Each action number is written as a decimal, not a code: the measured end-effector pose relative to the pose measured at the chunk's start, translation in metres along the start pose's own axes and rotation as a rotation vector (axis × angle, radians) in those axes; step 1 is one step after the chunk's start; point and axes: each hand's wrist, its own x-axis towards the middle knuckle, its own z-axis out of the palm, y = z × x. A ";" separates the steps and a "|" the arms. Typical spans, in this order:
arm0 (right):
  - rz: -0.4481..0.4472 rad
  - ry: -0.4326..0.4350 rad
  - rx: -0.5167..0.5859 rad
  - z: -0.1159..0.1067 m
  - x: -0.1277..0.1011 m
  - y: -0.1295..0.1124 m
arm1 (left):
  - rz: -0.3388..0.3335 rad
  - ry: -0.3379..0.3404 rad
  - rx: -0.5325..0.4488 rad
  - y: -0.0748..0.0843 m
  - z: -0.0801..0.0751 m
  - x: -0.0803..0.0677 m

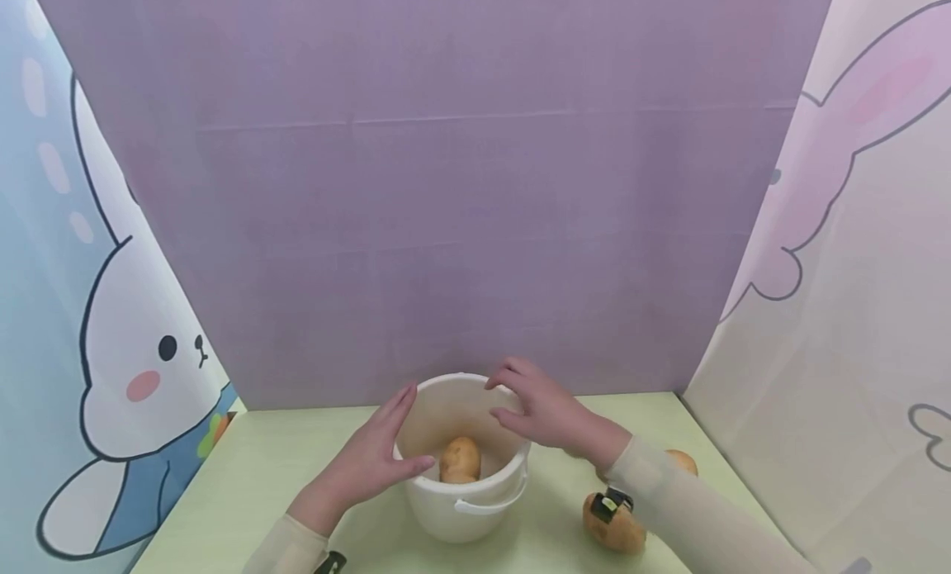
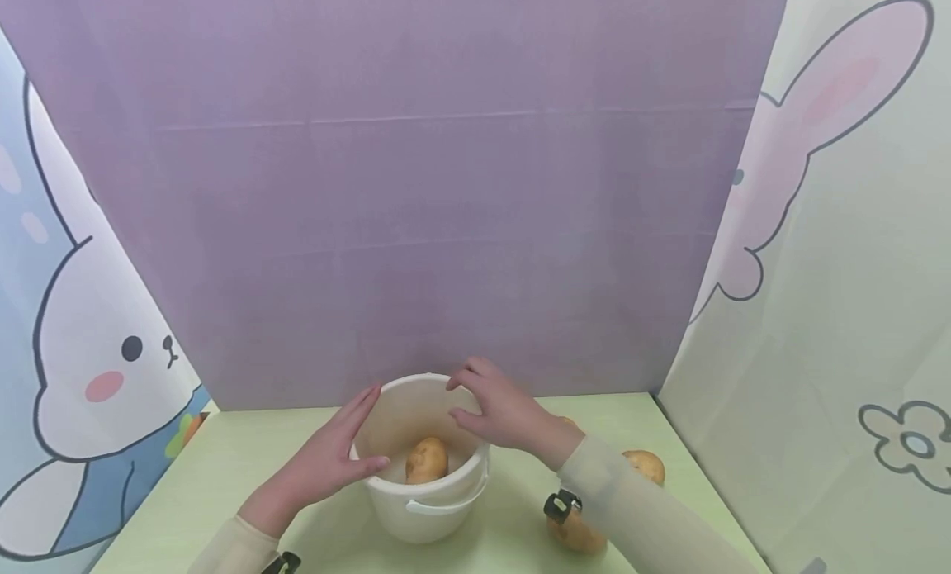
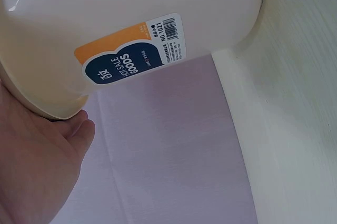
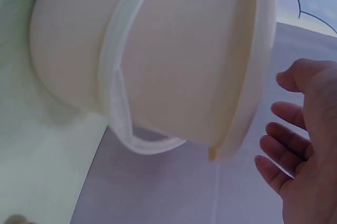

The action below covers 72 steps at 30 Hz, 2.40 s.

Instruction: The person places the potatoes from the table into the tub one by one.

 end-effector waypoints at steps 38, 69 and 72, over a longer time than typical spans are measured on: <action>0.137 0.104 -0.129 0.017 -0.178 0.049 | 0.001 -0.005 0.003 0.002 -0.002 0.000; 0.153 0.009 -0.418 0.042 -0.209 0.054 | 0.010 0.007 0.012 0.001 -0.003 0.000; 0.150 0.006 -0.423 0.045 -0.210 0.054 | 0.001 0.002 0.016 0.001 -0.003 0.000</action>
